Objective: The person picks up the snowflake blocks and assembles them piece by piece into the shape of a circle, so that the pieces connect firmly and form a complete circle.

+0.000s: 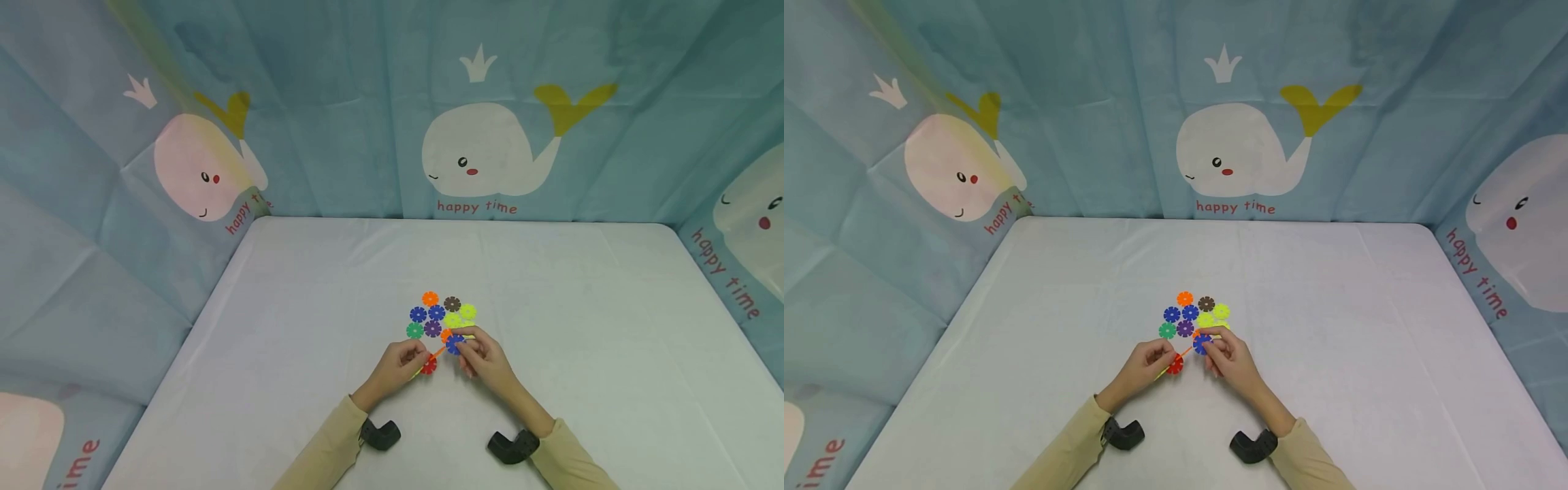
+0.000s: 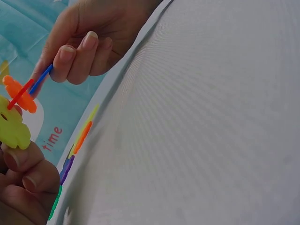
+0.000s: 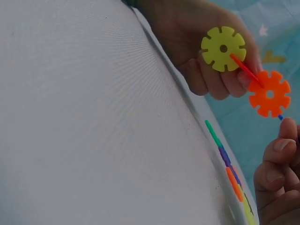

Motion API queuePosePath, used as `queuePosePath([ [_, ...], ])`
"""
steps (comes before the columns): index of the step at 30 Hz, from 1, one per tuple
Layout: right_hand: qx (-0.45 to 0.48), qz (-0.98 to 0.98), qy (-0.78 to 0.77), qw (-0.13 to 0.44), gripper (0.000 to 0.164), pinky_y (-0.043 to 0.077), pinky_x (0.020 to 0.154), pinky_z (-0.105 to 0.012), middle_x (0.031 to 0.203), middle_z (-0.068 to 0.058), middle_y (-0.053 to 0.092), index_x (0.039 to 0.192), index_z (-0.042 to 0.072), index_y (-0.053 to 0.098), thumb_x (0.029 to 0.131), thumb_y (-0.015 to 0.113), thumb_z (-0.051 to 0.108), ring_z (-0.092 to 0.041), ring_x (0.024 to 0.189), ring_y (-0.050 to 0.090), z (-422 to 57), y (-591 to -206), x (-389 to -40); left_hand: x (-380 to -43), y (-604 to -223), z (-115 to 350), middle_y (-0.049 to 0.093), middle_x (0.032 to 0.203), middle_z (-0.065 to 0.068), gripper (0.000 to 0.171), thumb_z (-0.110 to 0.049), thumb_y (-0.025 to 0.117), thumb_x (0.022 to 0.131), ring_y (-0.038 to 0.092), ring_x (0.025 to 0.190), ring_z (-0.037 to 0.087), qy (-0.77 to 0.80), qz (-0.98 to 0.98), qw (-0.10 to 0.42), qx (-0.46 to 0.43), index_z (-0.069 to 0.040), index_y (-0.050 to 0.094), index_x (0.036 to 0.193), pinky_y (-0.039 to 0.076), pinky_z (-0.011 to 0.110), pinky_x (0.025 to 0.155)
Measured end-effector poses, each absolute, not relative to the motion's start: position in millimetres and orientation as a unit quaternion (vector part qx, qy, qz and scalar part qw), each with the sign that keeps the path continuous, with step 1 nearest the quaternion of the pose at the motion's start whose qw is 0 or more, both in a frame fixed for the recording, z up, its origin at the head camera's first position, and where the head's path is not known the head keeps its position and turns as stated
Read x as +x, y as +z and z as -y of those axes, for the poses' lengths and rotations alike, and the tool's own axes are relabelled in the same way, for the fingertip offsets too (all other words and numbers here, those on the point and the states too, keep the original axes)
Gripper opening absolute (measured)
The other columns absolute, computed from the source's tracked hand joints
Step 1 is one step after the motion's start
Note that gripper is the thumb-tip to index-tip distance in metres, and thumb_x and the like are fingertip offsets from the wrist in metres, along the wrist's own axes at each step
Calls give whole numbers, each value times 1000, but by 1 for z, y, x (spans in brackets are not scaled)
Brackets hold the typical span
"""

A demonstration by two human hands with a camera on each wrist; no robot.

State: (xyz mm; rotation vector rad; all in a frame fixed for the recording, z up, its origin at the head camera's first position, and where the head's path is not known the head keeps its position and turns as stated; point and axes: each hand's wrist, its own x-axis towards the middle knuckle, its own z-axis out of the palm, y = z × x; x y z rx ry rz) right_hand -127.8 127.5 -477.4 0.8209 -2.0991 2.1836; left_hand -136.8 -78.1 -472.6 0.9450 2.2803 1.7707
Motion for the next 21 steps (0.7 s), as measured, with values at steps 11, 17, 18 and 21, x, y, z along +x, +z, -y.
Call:
queuePosePath([
  [11,257,655,709,-36,24,35,37,-25,59,-25,46,112,-22,34,89,39,-14,-19,42,41,-127,-481,-129,-136,-470,78,54,70,6,12,1,50,90,43,63,5,578,-754,67,306,4,57,81,39,20,56],
  [17,258,653,711,-37,24,36,37,-24,59,-24,48,112,-22,35,89,39,-14,-15,43,43,-127,-480,-129,-135,-467,78,51,68,4,13,0,48,91,41,63,5,569,-758,82,308,5,57,83,37,19,56],
  [18,259,653,711,-38,24,36,37,-24,59,-24,48,112,-22,35,89,39,-14,-15,43,43,-127,-479,-129,-135,-467,78,50,68,4,13,0,48,91,40,63,4,568,-759,84,306,5,57,83,36,19,56],
  [21,258,651,713,-36,24,35,37,-26,59,-22,48,112,-22,35,90,38,-13,-16,43,42,-128,-479,-129,-136,-466,78,50,68,4,13,0,48,91,40,63,5,568,-759,88,305,6,57,83,36,19,57],
])
